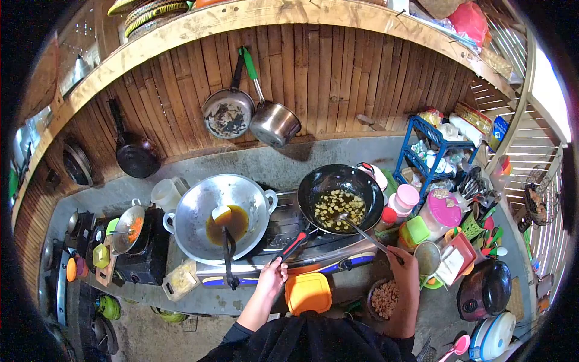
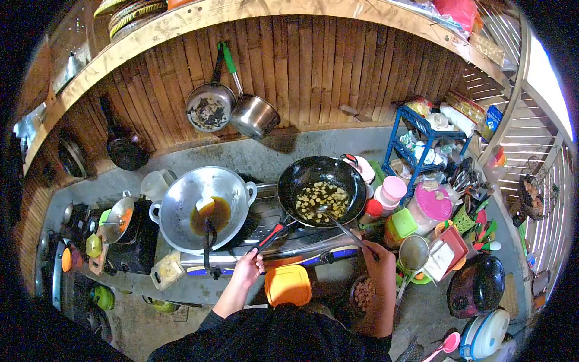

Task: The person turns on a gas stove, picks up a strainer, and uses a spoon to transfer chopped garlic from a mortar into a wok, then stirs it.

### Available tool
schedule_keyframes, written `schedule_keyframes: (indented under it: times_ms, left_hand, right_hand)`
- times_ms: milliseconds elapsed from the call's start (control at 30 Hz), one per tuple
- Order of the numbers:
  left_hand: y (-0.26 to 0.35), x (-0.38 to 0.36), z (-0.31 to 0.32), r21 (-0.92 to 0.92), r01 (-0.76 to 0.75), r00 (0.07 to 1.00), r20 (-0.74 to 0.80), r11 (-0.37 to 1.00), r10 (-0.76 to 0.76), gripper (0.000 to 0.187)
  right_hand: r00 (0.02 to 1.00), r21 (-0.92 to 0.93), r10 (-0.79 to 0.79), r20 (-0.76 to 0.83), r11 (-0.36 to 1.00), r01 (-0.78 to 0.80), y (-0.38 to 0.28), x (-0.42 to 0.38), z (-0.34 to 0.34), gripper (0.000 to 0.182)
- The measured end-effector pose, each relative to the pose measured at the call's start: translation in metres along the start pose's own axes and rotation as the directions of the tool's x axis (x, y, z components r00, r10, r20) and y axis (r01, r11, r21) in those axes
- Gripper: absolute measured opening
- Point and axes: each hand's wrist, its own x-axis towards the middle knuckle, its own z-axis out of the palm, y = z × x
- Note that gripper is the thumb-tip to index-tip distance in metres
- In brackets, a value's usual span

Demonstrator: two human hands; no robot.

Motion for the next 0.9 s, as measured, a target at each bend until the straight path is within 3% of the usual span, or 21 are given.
schedule_keyframes:
  times_ms: [167,200,533,767,833,900]
  left_hand:
    - [-0.003,0.002,0.001,0.013,-0.016,1.0,-0.001,1.0,0.016,0.012]
    - [-0.003,0.001,0.002,0.019,-0.019,0.999,-0.025,1.0,0.019,0.015]
    - [0.002,0.001,0.002,0.075,0.025,1.0,-0.011,0.997,-0.024,0.012]
    - [0.0,0.0,0.001,0.029,0.001,1.0,-0.022,1.0,-0.001,0.012]
    - [0.001,-0.001,0.002,0.029,-0.002,1.0,-0.018,1.0,0.003,0.012]
    - [0.002,-0.002,0.003,0.016,0.01,1.0,-0.008,1.0,-0.01,0.012]
  right_hand:
    - [0.978,-0.023,0.208,0.026,0.978,-0.208,-0.042,-0.005,-0.034,0.024]
    - [0.993,-0.016,0.119,0.002,0.993,-0.119,-0.019,-0.004,-0.034,0.024]
    - [0.99,0.018,0.144,0.007,0.989,-0.144,0.0,0.016,-0.018,0.027]
    - [0.996,-0.063,0.079,0.046,0.995,-0.076,0.035,0.051,0.028,0.026]
    - [0.998,0.054,0.012,0.061,0.998,-0.016,0.046,0.059,0.044,0.028]
    - [0.994,0.109,0.065,0.083,0.991,-0.074,0.042,0.061,0.053,0.03]
